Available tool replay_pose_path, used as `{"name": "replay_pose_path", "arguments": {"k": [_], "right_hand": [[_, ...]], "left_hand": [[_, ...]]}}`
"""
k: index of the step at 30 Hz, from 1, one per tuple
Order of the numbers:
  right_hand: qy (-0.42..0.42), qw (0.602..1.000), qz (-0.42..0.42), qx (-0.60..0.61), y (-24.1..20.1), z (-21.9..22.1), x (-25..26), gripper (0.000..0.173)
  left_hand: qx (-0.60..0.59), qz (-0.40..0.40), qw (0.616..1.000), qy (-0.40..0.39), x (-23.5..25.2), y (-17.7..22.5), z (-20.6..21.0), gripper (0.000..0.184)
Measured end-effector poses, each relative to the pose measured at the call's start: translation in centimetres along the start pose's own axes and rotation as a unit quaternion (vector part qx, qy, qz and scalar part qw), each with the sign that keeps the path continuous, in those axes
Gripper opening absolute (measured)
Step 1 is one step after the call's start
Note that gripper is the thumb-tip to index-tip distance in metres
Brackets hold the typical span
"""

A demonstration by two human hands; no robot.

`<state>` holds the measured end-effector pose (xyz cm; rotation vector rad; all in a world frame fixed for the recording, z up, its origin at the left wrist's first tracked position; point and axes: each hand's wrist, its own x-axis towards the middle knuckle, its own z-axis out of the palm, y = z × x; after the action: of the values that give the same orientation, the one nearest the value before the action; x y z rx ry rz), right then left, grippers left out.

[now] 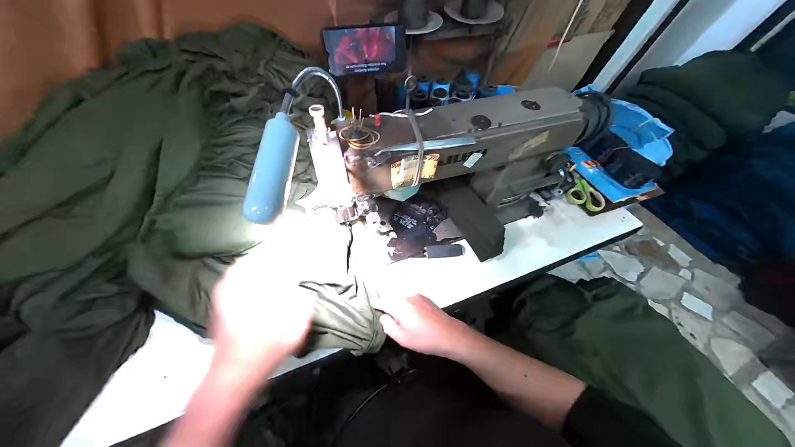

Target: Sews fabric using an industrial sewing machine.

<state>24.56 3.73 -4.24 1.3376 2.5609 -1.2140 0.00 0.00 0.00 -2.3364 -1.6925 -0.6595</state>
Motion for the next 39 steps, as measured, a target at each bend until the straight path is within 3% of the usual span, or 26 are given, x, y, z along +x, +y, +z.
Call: {"name": "replay_pose_path", "arguments": {"k": [2, 5, 6, 8, 10, 12, 15, 19, 25, 30, 34, 36, 39], "right_hand": [[0.005, 0.999, -0.033, -0.008, 0.7, -0.6, 0.2, 0.039], [-0.011, 0.998, -0.063, 0.000, 1.8, -2.3, 1.5, 0.035], [-0.005, 0.998, -0.061, -0.001, 2.2, -2.8, 2.2, 0.031], [0.094, 0.993, -0.071, -0.026, 3.2, -3.2, 4.6, 0.022], [0.170, 0.981, -0.066, -0.059, 3.6, -3.9, 7.7, 0.028], [0.175, 0.978, -0.058, -0.094, 3.5, -4.4, 9.5, 0.033], [0.217, 0.956, -0.167, -0.107, 3.5, -3.6, 8.3, 0.025], [0.308, 0.889, -0.336, -0.032, 3.9, -1.3, 5.0, 0.015], [0.324, 0.885, -0.327, -0.066, 4.3, -0.5, 5.7, 0.023], [0.302, 0.878, -0.354, -0.116, 4.9, -0.9, 5.9, 0.022], [0.283, 0.871, -0.365, -0.165, 5.9, -0.6, 5.7, 0.021], [0.272, 0.876, -0.353, -0.183, 6.2, -0.5, 5.6, 0.024], [0.267, 0.875, -0.354, -0.193, 6.5, -0.3, 5.7, 0.021]], "left_hand": [[-0.074, 0.075, 0.992, -0.066, -2.0, 4.2, 6.4, 0.044], [-0.124, 0.076, 0.989, -0.037, -4.5, 6.4, 10.9, 0.034], [-0.129, 0.061, 0.989, -0.026, -4.7, 6.4, 10.8, 0.026], [-0.129, 0.046, 0.991, -0.014, -4.9, 6.3, 10.4, 0.019], [-0.142, 0.032, 0.989, -0.013, -4.7, 6.6, 9.9, 0.019], [-0.163, 0.014, 0.987, 0.002, -4.1, 7.0, 9.1, 0.021], [-0.200, -0.018, 0.979, 0.045, -3.2, 7.2, 7.4, 0.023], [-0.231, -0.025, 0.970, 0.070, -2.4, 6.6, 6.4, 0.021], [-0.270, -0.019, 0.960, 0.074, -2.4, 6.4, 6.5, 0.020], [-0.280, 0.022, 0.960, -0.007, 0.1, 4.0, 5.6, 0.035], [-0.111, 0.109, 0.985, -0.077, 4.6, -0.2, 7.8, 0.037], [-0.036, 0.151, 0.979, -0.135, 5.5, -2.4, 9.1, 0.032], [-0.013, 0.208, 0.960, -0.187, 5.2, -4.3, 9.3, 0.036]]}}
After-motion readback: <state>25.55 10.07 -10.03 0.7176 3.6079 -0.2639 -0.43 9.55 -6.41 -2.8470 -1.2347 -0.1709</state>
